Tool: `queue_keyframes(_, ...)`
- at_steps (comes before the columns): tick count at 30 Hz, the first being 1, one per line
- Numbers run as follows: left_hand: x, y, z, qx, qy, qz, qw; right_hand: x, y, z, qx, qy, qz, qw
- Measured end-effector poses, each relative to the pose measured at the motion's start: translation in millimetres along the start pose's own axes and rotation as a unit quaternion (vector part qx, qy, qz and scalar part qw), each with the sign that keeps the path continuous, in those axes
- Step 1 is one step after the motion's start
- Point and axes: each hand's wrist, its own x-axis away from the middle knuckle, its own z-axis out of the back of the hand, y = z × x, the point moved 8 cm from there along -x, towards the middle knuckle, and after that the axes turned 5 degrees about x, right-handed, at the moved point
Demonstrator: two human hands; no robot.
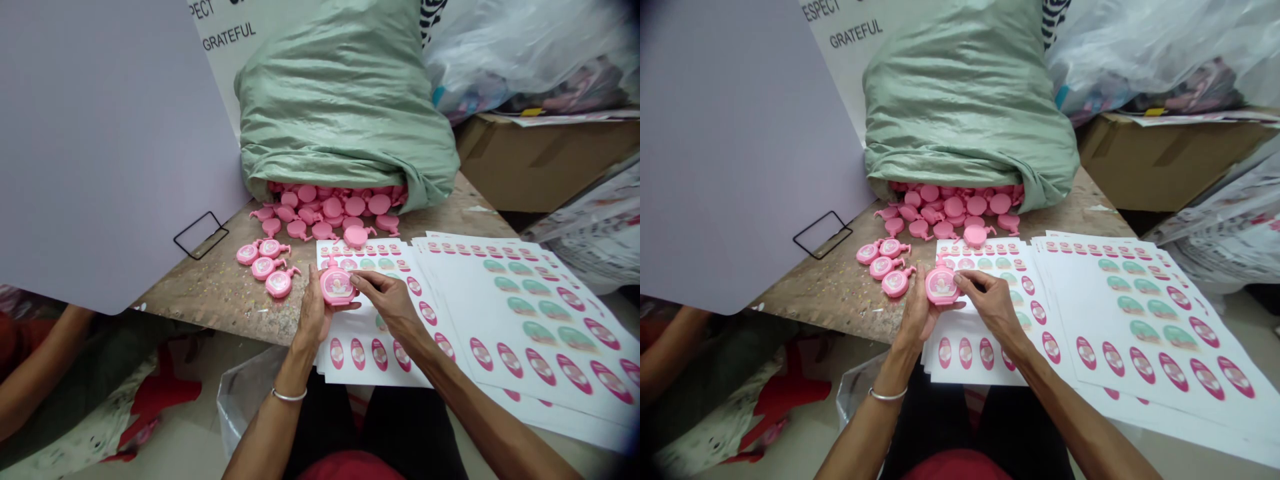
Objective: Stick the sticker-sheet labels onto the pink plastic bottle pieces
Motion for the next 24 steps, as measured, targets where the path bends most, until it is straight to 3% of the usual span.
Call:
queue_keyframes(19,2.8,3.9,-6.6,0.022,-0.021,0.019,0.999,-1.0,-4.9,-0.2,0.007,0.01,0.02,1.0)
queue_keyframes(24,6.5,9.6,-11.5,-0.022,-0.049,-0.009,0.999,1.3,-11.1,-2.2,0.041,0.013,0.043,0.998)
